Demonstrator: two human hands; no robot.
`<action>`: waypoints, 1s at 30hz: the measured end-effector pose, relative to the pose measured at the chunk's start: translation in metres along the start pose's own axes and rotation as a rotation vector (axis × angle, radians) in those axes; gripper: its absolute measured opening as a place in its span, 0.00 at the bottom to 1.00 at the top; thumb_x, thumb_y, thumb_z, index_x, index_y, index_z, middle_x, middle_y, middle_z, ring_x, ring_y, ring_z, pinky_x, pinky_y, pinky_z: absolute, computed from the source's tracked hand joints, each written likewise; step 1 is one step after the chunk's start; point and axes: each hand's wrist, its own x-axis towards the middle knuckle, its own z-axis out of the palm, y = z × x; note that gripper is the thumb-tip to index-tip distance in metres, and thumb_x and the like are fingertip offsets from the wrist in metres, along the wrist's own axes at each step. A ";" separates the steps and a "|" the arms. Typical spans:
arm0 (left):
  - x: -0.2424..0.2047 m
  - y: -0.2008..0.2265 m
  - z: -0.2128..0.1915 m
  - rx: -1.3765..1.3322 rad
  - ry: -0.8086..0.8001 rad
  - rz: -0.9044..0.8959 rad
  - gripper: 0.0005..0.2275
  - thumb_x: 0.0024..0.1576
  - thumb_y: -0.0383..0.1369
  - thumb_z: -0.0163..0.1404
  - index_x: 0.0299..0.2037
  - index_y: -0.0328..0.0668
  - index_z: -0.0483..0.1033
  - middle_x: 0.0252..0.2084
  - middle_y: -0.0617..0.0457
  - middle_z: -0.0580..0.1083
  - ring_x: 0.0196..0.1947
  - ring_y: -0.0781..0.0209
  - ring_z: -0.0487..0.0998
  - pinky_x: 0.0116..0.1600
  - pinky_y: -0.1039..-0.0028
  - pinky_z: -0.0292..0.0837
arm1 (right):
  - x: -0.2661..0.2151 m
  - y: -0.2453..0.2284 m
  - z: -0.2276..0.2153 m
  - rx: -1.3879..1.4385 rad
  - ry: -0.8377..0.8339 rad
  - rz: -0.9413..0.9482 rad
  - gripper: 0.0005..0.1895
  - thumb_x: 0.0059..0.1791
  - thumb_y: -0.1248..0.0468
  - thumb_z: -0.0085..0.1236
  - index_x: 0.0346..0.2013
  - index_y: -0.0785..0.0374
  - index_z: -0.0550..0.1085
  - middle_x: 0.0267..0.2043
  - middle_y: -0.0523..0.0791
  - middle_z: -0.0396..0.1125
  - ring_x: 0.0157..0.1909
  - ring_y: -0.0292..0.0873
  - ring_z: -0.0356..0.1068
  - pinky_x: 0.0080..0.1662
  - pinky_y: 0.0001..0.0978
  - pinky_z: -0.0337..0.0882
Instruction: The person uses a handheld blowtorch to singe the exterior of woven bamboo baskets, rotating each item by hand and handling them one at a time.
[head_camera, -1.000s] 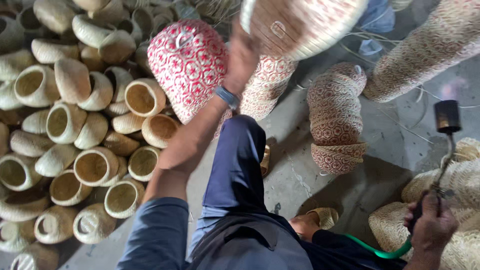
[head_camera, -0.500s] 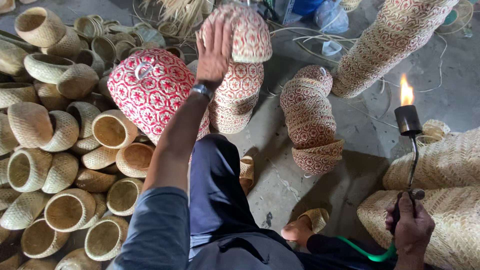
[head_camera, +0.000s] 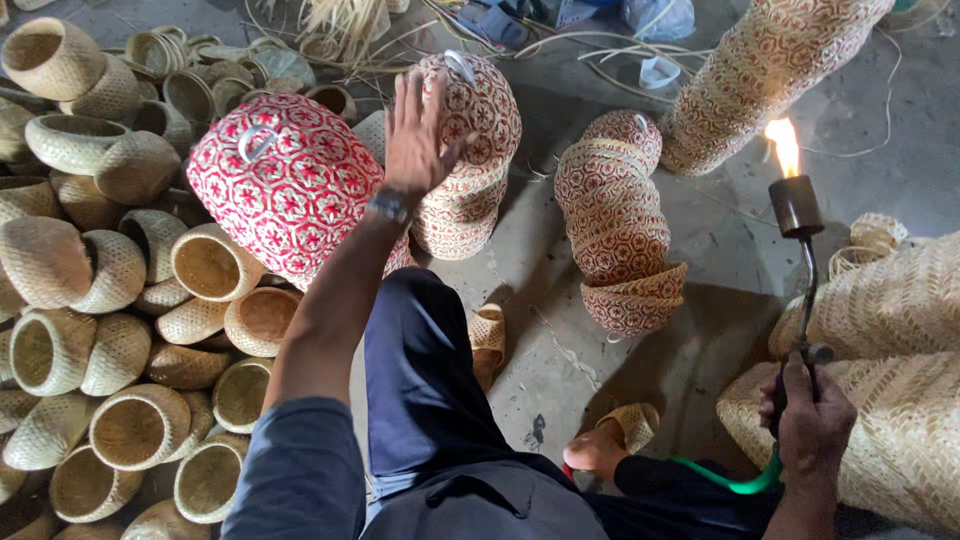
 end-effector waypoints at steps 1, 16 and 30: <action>0.019 0.006 -0.001 0.002 -0.060 -0.078 0.48 0.58 0.67 0.47 0.78 0.51 0.35 0.79 0.34 0.41 0.79 0.33 0.36 0.76 0.38 0.43 | 0.002 -0.001 0.000 -0.001 -0.011 -0.035 0.18 0.63 0.53 0.51 0.36 0.64 0.70 0.27 0.43 0.65 0.23 0.35 0.62 0.25 0.29 0.63; 0.112 -0.082 0.077 0.150 0.065 0.205 0.27 0.69 0.48 0.48 0.73 0.39 0.62 0.68 0.25 0.59 0.65 0.26 0.66 0.66 0.44 0.60 | 0.006 -0.040 0.005 -0.005 -0.042 -0.034 0.15 0.61 0.56 0.53 0.36 0.64 0.69 0.27 0.43 0.64 0.23 0.35 0.63 0.26 0.30 0.63; -0.102 0.167 0.265 -0.425 -0.656 0.419 0.17 0.64 0.41 0.50 0.59 0.44 0.74 0.44 0.39 0.78 0.43 0.42 0.79 0.49 0.55 0.76 | 0.046 -0.012 0.027 0.096 -0.120 0.008 0.14 0.59 0.53 0.51 0.38 0.59 0.69 0.26 0.38 0.64 0.22 0.29 0.62 0.23 0.24 0.62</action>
